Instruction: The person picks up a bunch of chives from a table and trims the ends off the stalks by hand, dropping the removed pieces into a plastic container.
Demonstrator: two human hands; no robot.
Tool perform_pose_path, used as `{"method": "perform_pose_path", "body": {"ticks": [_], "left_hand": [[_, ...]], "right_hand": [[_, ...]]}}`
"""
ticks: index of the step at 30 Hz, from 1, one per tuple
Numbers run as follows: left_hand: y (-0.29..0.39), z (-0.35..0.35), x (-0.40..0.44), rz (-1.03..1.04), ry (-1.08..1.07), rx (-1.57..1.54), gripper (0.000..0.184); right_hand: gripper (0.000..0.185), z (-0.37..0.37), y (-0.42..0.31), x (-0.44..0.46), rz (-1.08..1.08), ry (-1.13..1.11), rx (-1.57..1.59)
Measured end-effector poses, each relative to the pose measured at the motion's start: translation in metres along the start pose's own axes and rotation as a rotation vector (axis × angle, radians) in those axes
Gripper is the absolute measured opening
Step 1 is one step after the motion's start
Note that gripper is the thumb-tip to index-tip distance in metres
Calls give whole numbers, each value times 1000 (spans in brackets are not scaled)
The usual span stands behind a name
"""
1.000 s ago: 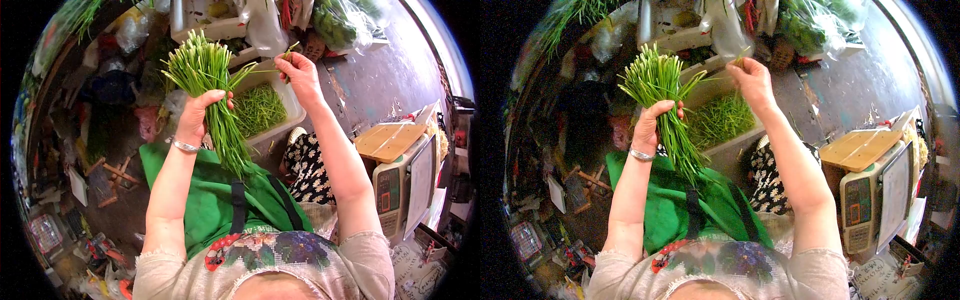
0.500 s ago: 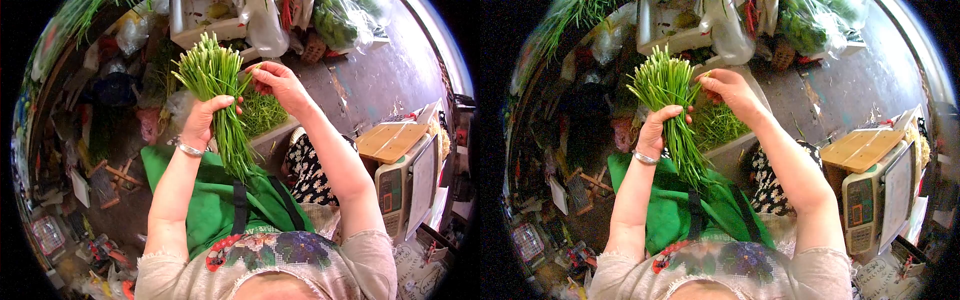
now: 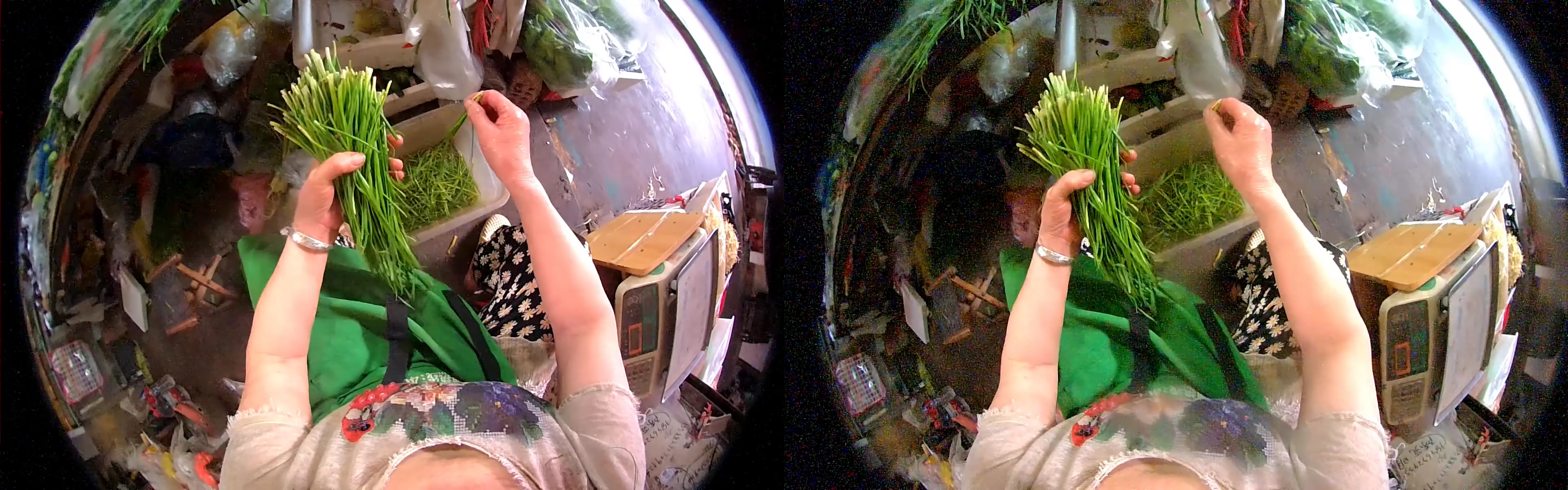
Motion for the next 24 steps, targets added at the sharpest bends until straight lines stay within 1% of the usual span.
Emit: {"method": "perform_pose_path", "body": {"ticks": [2, 4, 6, 8, 9, 10, 11, 13, 14, 16, 18, 19, 20, 21, 22, 23, 24], "left_hand": [[-1, 9, -2, -4, -88, -152, 52], [0, 10, 0, 32, -122, -135, 64], [3, 12, -2, 44, -113, -125, 68], [3, 19, -5, 34, -103, -125, 77], [2, 21, -5, 23, -113, -133, 78], [1, 21, -5, 11, -122, -140, 80], [0, 21, -5, 5, -120, -142, 80], [-5, 24, -4, -29, -185, -262, 74], [-7, 25, -4, -27, -183, -268, 74], [-13, 26, -4, -73, -157, -132, 83], [-20, 22, -2, -134, -154, -184, 82], [-23, 19, 0, -157, -136, -182, 81], [-28, 14, 1, -179, -115, -181, 80], [-33, -9, 6, -150, -24, -128, 78], [-37, -19, 9, -156, -16, -219, 67], [-40, -29, 12, -162, -7, -310, 57], [-41, -26, 13, -172, -7, -341, 58]], "right_hand": [[19, 0, 0, 0, -51, 26, -131], [19, -4, 0, 2, -82, 74, -236], [19, -7, 3, 3, -95, 115, -307], [21, 9, 15, 0, -163, -90, -544], [23, 20, 16, -8, -210, -225, -641], [26, 26, 16, -13, -256, -245, -681], [28, 33, 18, -14, -266, -288, -651], [29, 29, -1, -10, -285, -256, -540], [31, 32, 2, -7, -81, -415, -153], [34, 34, -8, -11, 135, -554, 242], [42, 36, -26, -24, 259, -732, 595], [42, 38, -32, -28, 253, -824, 649], [45, 36, -36, -31, 218, -751, 577], [41, 36, -40, -34, 249, -792, 628], [37, 37, -42, -36, 279, -831, 680], [37, 38, -40, -37, 281, -830, 681], [35, 40, -36, -36, 309, -816, 688]]}}
Point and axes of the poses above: each hand's wrist, its own x-axis towards the middle knuckle, its own z-axis out of the palm, y = z × x, the point moved 5 cm from there along x, towards the middle knuckle, and after that the axes turned 12 degrees about -x, right-handed, at the moved point
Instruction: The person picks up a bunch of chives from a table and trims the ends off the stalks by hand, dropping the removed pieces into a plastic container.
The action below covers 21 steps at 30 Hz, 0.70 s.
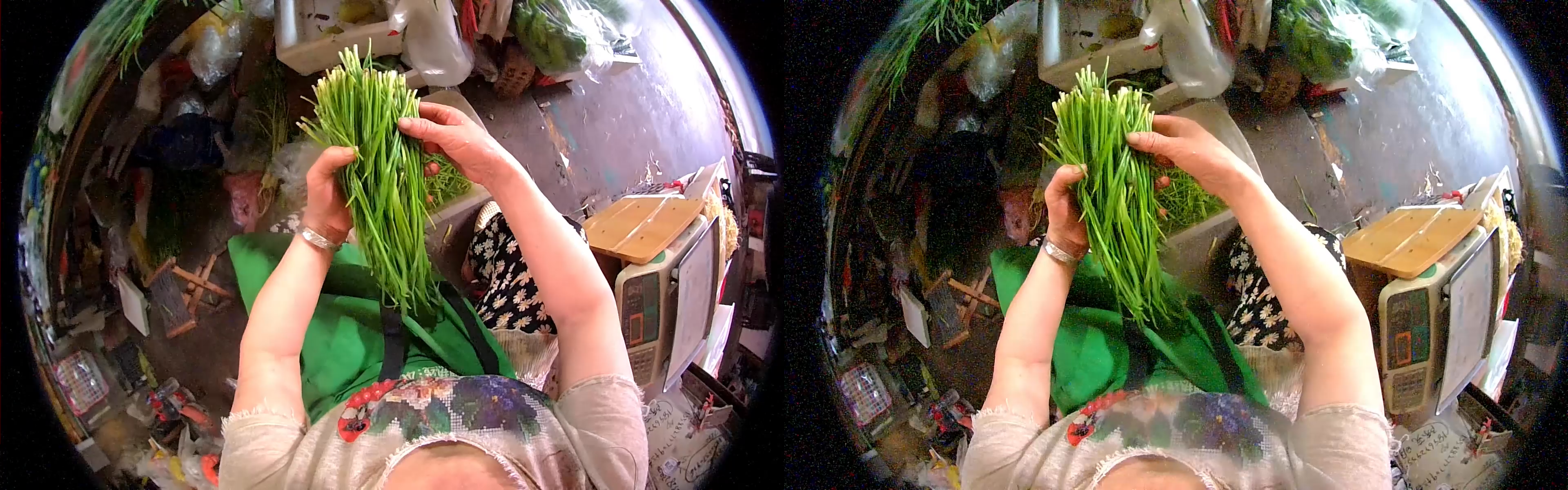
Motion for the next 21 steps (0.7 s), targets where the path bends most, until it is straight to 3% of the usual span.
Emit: {"method": "perform_pose_path", "body": {"ticks": [5, 7, 10, 12, 14, 16, 19, 21], "left_hand": [[-6, 18, 1, 11, -39, 1, 64], [-11, 27, 0, -37, -113, 166, 90], [-13, 34, -3, -31, -101, 98, 97], [-12, 34, -3, -51, -178, 54, 89], [-11, 35, -2, -38, -84, 227, 70], [-8, 18, 4, -80, 46, 110, 47], [-3, 15, 7, 127, 202, 504, 45], [-7, 14, 9, 177, 144, 588, 47]], "right_hand": [[23, -9, 3, 3, -12, 14, 81], [24, -10, 5, 3, -5, 18, 70], [28, -16, 7, 5, 8, 86, 49], [31, -21, 8, 5, 12, 146, 37], [37, -31, 5, 2, -36, 290, -104], [43, -32, 7, 4, -26, 272, -135], [61, -10, 12, 3, -2, 87, -170], [57, 2, 15, 6, -84, 68, -157]]}}
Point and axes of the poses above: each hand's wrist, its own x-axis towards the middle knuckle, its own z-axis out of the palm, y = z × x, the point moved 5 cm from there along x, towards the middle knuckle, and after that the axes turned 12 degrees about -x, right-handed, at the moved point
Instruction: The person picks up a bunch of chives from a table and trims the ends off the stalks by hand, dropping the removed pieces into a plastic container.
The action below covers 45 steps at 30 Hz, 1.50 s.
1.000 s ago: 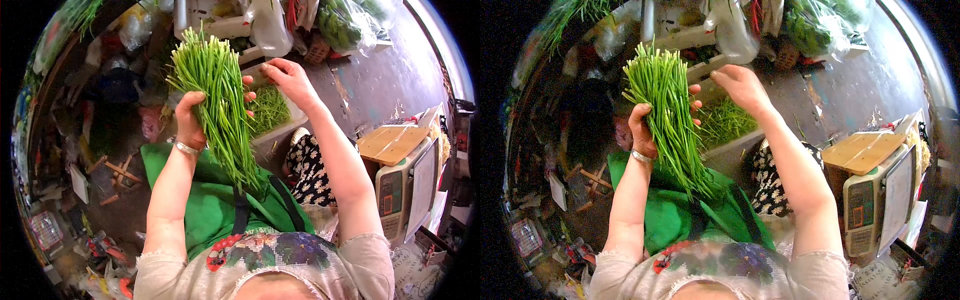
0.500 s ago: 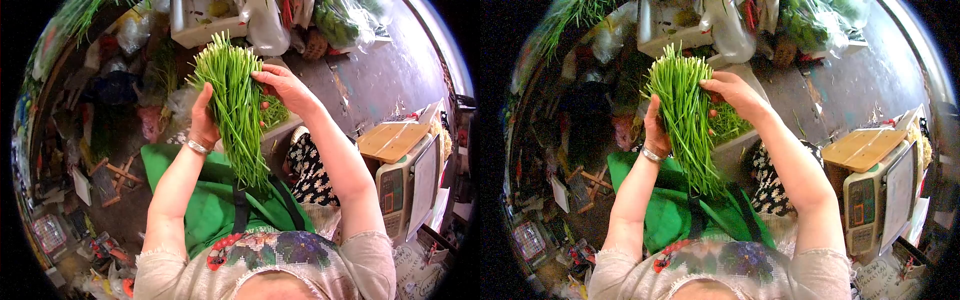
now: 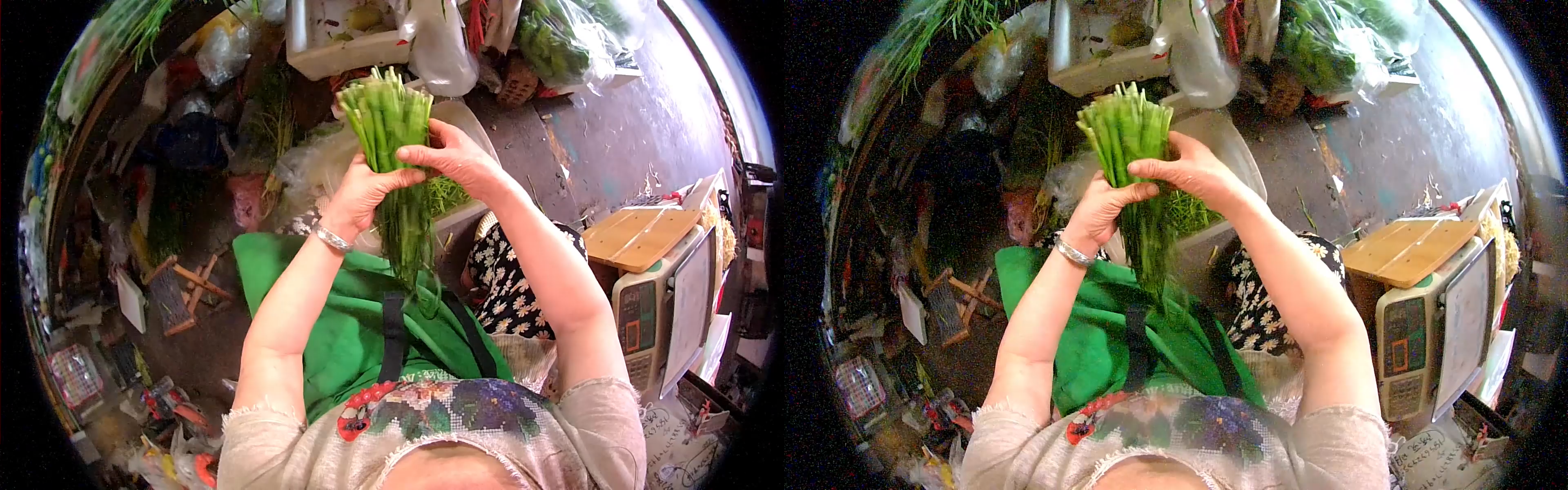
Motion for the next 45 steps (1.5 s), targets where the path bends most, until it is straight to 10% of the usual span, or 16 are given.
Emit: {"method": "perform_pose_path", "body": {"ticks": [12, 40, 45], "left_hand": [[0, -4, -3, -102, 6, -259, 46], [2, -15, 3, -38, 101, -317, 45], [9, -10, 3, 25, 60, -331, 43]], "right_hand": [[38, -4, 2, 2, 90, 51, 525], [50, -13, 6, -2, 185, 45, 150], [23, -7, -3, -5, 160, -26, 320]]}}
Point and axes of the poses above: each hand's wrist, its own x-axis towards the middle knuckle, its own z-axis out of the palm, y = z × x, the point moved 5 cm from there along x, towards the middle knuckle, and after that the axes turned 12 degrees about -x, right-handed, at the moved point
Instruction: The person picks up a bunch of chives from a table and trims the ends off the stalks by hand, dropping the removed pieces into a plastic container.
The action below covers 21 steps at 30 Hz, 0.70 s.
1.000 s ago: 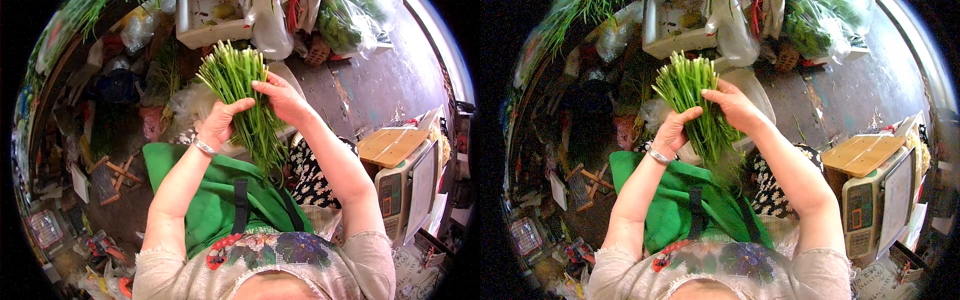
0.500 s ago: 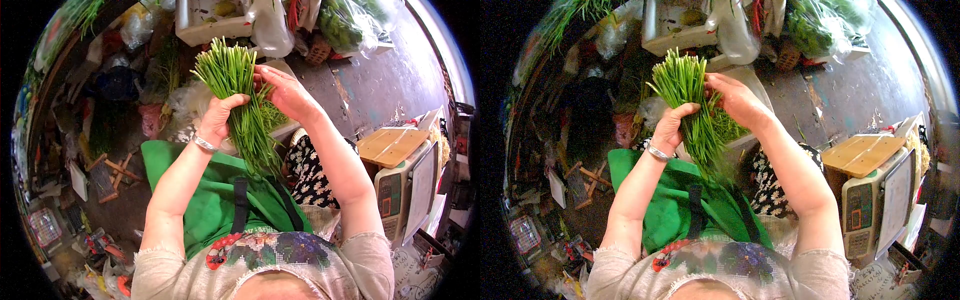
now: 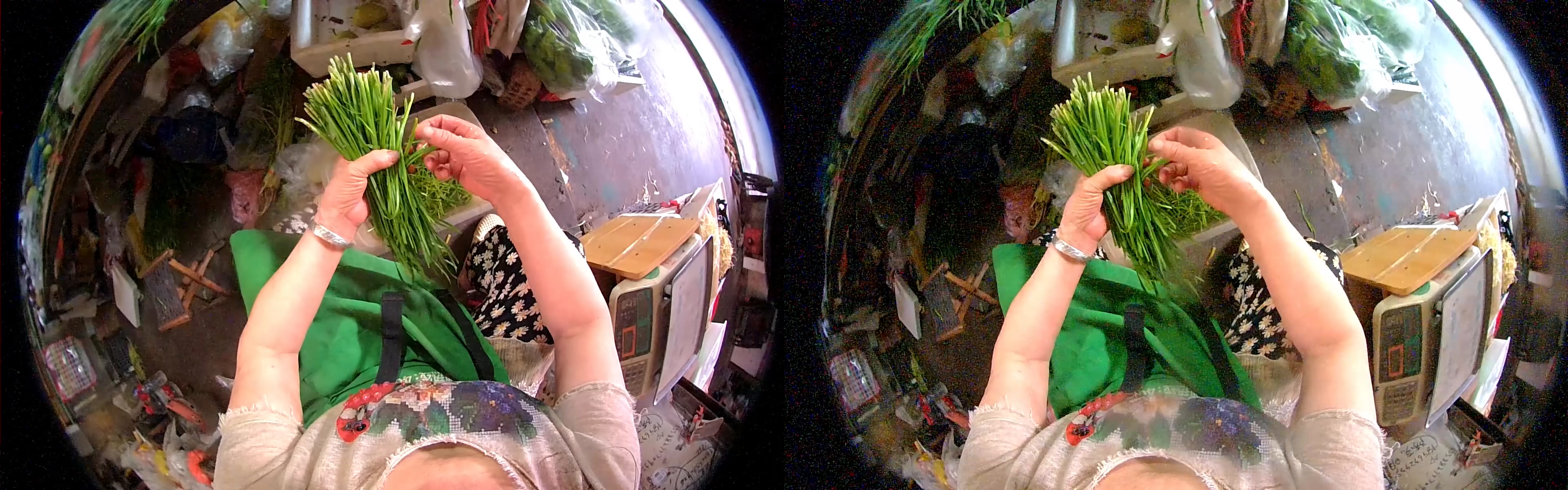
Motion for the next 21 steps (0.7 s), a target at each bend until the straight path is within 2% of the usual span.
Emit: {"method": "perform_pose_path", "body": {"ticks": [4, 5, 8, 10, 14, 17, 19, 21], "left_hand": [[4, -7, -2, 27, 47, -10, 45], [6, -8, -3, 34, 64, 15, 45], [12, -4, -4, 100, 53, 91, 44], [16, -10, -2, 139, 75, 197, 34], [25, -9, -3, 212, 64, 156, 32], [32, -12, -8, 136, 83, 49, 30], [38, -11, -10, 163, 80, 68, 26], [42, -5, -12, 181, 55, 45, 25]], "right_hand": [[20, -2, 0, 3, -95, -62, 19], [12, -5, -1, 2, -118, -54, 47], [11, -21, -8, 4, -146, 104, -5], [12, -29, -13, 1, -159, 197, -28], [14, -44, -12, 3, -228, 269, 43], [17, -57, -17, 1, -285, 335, 70], [20, -56, -19, 2, -261, 330, -29], [32, -45, -16, 1, -177, 287, -520]]}}
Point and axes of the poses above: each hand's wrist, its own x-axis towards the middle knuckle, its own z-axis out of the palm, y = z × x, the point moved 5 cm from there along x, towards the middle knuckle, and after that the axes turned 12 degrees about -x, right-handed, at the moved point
